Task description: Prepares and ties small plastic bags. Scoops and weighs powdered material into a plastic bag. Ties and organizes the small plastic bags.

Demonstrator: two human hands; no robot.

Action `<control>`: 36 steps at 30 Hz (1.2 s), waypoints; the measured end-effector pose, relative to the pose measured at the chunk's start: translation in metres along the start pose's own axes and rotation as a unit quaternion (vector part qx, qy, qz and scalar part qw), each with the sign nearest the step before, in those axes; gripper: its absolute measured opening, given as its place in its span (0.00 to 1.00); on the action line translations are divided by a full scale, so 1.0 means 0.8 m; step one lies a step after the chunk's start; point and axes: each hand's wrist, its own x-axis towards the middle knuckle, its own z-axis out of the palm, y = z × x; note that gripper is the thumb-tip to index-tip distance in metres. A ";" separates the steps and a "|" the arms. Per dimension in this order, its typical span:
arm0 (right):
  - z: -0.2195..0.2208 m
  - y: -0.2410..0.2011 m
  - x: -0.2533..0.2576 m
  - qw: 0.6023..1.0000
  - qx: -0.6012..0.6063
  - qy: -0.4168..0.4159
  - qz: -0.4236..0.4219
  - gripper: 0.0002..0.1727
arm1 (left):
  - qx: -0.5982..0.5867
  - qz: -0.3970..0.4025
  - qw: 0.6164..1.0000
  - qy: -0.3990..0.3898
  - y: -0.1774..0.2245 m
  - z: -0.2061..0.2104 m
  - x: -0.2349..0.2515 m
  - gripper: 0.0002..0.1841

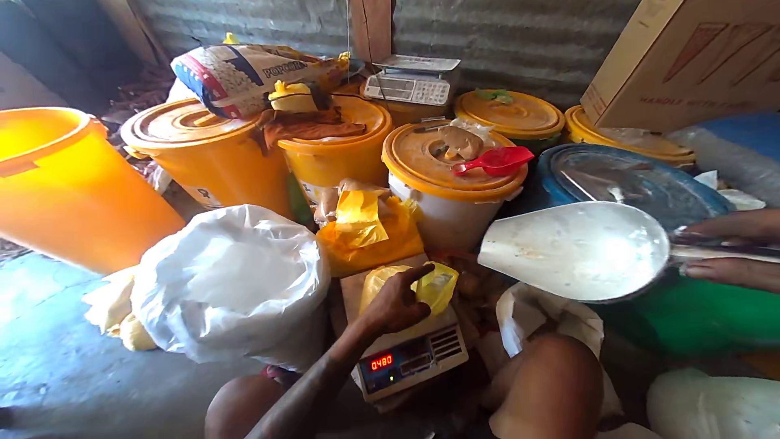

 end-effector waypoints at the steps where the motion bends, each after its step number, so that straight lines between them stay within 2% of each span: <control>1: 0.006 -0.014 0.010 1.000 0.012 -0.012 0.001 0.14 | 0.009 0.007 1.000 0.007 -0.005 -0.009 -0.004 0.40; 3: 0.012 -0.039 0.039 0.999 0.016 -0.016 -0.037 0.14 | 0.004 0.019 1.000 0.018 -0.012 -0.028 -0.012 0.36; 6: 0.033 -0.064 0.093 0.990 -0.014 0.023 -0.141 0.12 | -0.046 0.018 0.998 0.034 -0.024 -0.062 -0.029 0.31; 9: 0.043 -0.136 0.138 0.984 -0.028 0.027 -0.175 0.08 | -0.100 -0.004 0.993 0.064 -0.044 -0.098 -0.052 0.22; 12: 0.065 -0.208 0.196 0.970 -0.042 0.038 -0.236 0.13 | -0.066 -0.018 0.994 0.084 -0.064 -0.128 -0.075 0.13; 14: 0.101 -0.262 0.234 0.957 -0.041 0.047 -0.283 0.15 | -0.011 0.004 0.995 0.094 -0.076 -0.135 -0.089 0.10; 16: 0.132 -0.338 0.232 0.962 -0.051 0.025 -0.269 0.14 | 0.042 0.006 0.997 0.066 -0.081 -0.131 -0.097 0.12; 18: 0.132 -0.431 0.188 0.971 -0.108 -0.057 -0.207 0.14 | 0.092 -0.019 0.996 -0.006 -0.078 -0.119 -0.103 0.17; 19: 0.136 -0.462 0.177 0.962 -0.153 -0.076 -0.214 0.15 | 0.111 -0.037 0.992 -0.048 -0.077 -0.112 -0.104 0.18; 22: 0.180 -0.486 0.196 0.913 -0.182 -0.094 -0.353 0.13 | 0.146 -0.102 0.974 -0.137 -0.082 -0.092 -0.104 0.21; 23: 0.203 -0.519 0.216 0.899 -0.228 -0.183 -0.325 0.17 | 0.160 -0.123 0.969 -0.140 -0.083 -0.087 -0.105 0.21; 24: 0.252 -0.548 0.252 0.883 -0.253 -0.244 -0.312 0.19 | 0.171 -0.143 0.966 -0.131 -0.084 -0.083 -0.106 0.21; 25: 0.346 -0.543 0.295 0.897 -0.169 -0.143 -0.383 0.13 | 0.178 -0.160 0.964 -0.116 -0.082 -0.079 -0.107 0.20; 26: 0.417 -0.556 0.331 0.898 -0.145 -0.137 -0.392 0.11 | 0.182 -0.175 0.962 -0.102 -0.078 -0.076 -0.109 0.19; 28: 0.487 -0.597 0.363 0.898 -0.150 -0.229 -0.345 0.16 | 0.186 -0.206 0.956 -0.100 -0.069 -0.075 -0.114 0.15; 29: 0.502 -0.619 0.371 0.896 -0.164 -0.262 -0.320 0.20 | 0.184 -0.224 0.951 -0.109 -0.066 -0.077 -0.117 0.13; 31: 0.513 -0.649 0.383 0.891 -0.183 -0.279 -0.307 0.23 | 0.188 -0.254 0.938 -0.141 -0.070 -0.082 -0.118 0.12; 33: 0.505 -0.645 0.383 0.878 -0.188 -0.296 -0.325 0.23 | 0.187 -0.266 0.933 -0.155 -0.075 -0.082 -0.117 0.12; 36: 0.475 -0.628 0.378 0.875 -0.172 -0.309 -0.331 0.22 | 0.183 -0.284 0.932 -0.132 -0.088 -0.084 -0.122 0.13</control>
